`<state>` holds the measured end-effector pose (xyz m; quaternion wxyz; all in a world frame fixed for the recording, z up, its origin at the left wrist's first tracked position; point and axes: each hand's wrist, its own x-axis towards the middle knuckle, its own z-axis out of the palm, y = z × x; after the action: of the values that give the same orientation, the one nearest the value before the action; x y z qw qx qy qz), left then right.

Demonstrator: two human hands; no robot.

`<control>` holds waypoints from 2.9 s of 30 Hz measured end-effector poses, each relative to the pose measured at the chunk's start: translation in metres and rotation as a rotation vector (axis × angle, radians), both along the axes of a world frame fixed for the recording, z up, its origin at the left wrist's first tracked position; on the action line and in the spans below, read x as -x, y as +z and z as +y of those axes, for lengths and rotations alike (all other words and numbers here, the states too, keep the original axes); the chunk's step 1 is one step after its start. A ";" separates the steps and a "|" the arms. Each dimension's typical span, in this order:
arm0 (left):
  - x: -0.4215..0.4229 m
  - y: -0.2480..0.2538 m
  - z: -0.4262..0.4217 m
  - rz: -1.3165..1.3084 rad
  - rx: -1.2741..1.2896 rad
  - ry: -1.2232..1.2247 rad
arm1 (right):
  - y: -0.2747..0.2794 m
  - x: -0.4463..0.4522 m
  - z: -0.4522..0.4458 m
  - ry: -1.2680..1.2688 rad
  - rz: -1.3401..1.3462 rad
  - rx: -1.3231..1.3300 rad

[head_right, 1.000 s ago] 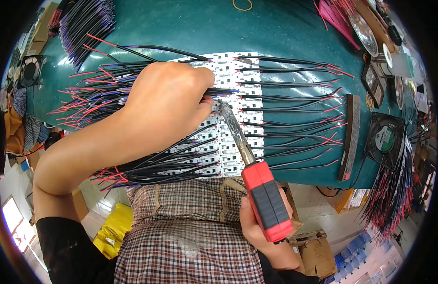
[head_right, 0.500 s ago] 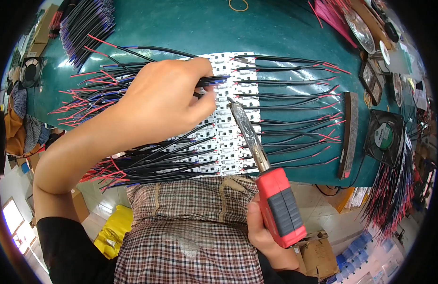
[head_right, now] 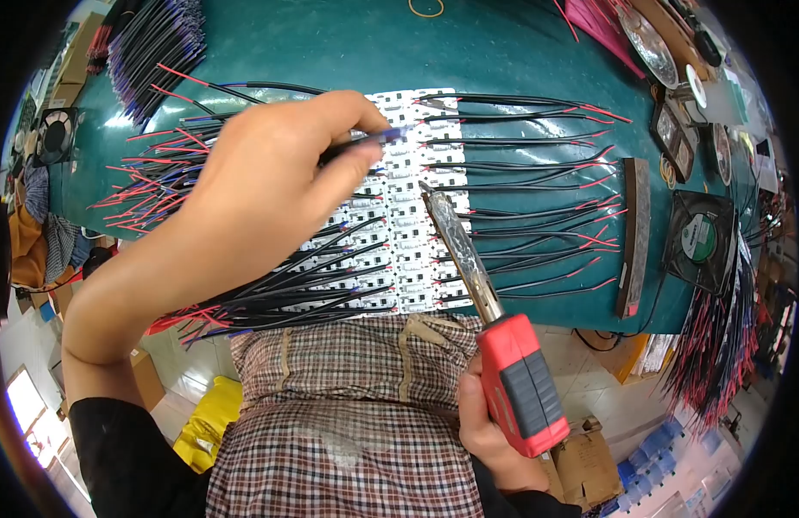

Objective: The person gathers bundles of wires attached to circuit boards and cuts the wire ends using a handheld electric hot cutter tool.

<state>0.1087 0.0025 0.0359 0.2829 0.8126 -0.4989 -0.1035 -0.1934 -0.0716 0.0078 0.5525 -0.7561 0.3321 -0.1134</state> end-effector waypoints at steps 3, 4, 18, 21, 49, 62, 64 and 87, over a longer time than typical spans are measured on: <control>0.003 -0.013 0.003 0.063 -0.052 0.027 | -0.004 0.014 -0.002 0.089 0.045 0.037; 0.003 -0.016 0.005 0.035 -0.105 -0.006 | -0.001 0.016 0.000 0.042 0.109 -0.002; 0.010 -0.028 0.008 -0.098 -0.169 -0.055 | -0.011 0.003 -0.001 0.107 0.199 0.208; 0.011 -0.027 0.008 -0.076 -0.172 -0.054 | -0.011 0.001 0.000 0.102 0.209 0.166; 0.010 -0.028 0.001 -0.084 -0.187 -0.092 | -0.015 0.012 0.000 0.070 0.196 0.212; 0.007 -0.027 -0.002 -0.047 -0.225 -0.071 | -0.012 0.004 0.001 0.084 0.270 0.116; 0.008 -0.027 -0.003 -0.063 -0.220 -0.075 | -0.012 0.003 0.001 0.069 0.249 0.096; 0.006 -0.014 -0.004 -0.027 -0.218 -0.091 | -0.008 0.013 0.002 0.056 0.026 0.057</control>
<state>0.1031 -0.0014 0.0217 0.1810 0.8165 -0.5247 -0.1588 -0.2061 -0.0695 -0.0002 0.5295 -0.7817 0.3146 -0.0976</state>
